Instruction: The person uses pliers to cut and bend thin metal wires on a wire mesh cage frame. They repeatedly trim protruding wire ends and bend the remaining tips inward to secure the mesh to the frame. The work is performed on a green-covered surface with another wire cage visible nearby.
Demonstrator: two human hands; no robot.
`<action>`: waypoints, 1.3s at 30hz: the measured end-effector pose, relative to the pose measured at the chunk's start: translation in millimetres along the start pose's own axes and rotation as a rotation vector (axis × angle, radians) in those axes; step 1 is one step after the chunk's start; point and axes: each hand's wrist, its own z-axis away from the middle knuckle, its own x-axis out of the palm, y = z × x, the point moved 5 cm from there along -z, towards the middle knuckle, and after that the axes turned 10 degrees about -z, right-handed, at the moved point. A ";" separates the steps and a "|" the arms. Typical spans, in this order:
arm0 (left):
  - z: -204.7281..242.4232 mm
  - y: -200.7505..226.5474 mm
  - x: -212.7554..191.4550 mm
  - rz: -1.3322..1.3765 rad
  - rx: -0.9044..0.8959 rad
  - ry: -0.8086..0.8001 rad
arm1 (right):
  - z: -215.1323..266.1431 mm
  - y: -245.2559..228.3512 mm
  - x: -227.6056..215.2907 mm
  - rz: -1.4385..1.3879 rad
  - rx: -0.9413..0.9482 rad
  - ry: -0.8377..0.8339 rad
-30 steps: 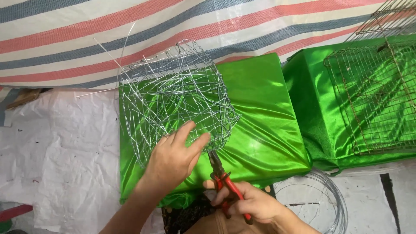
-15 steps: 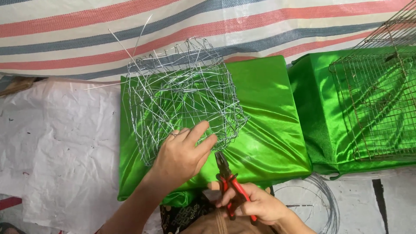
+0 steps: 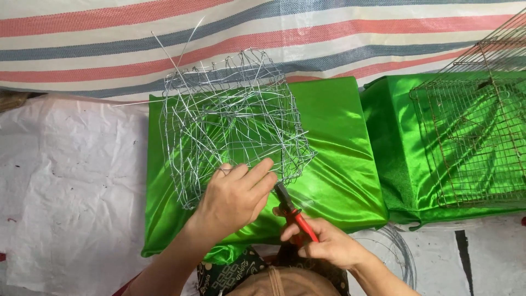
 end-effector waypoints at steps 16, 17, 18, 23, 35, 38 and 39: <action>2.1 2.5 9.6 0.175 -0.076 0.008 | -3.0 -41.8 -6.6 0.009 0.133 -0.198; 2.2 2.4 9.3 0.181 -0.076 0.009 | -3.0 -40.5 -8.4 -0.052 0.116 -0.207; 1.9 2.4 9.1 0.187 -0.077 0.011 | -3.0 -39.4 -10.5 -0.114 0.099 -0.216; 1.2 1.7 7.2 0.220 -0.083 0.008 | -5.3 -44.5 -8.4 -0.037 0.061 -0.189; 1.7 1.3 6.8 0.230 -0.087 0.005 | -7.9 -33.9 -14.1 0.009 0.065 -0.165; 1.7 1.7 10.1 0.259 -0.098 0.010 | -7.9 -31.4 -16.2 0.035 0.077 -0.147; 2.0 2.0 11.6 0.274 -0.105 0.008 | -7.7 -29.1 -17.0 0.041 0.093 -0.143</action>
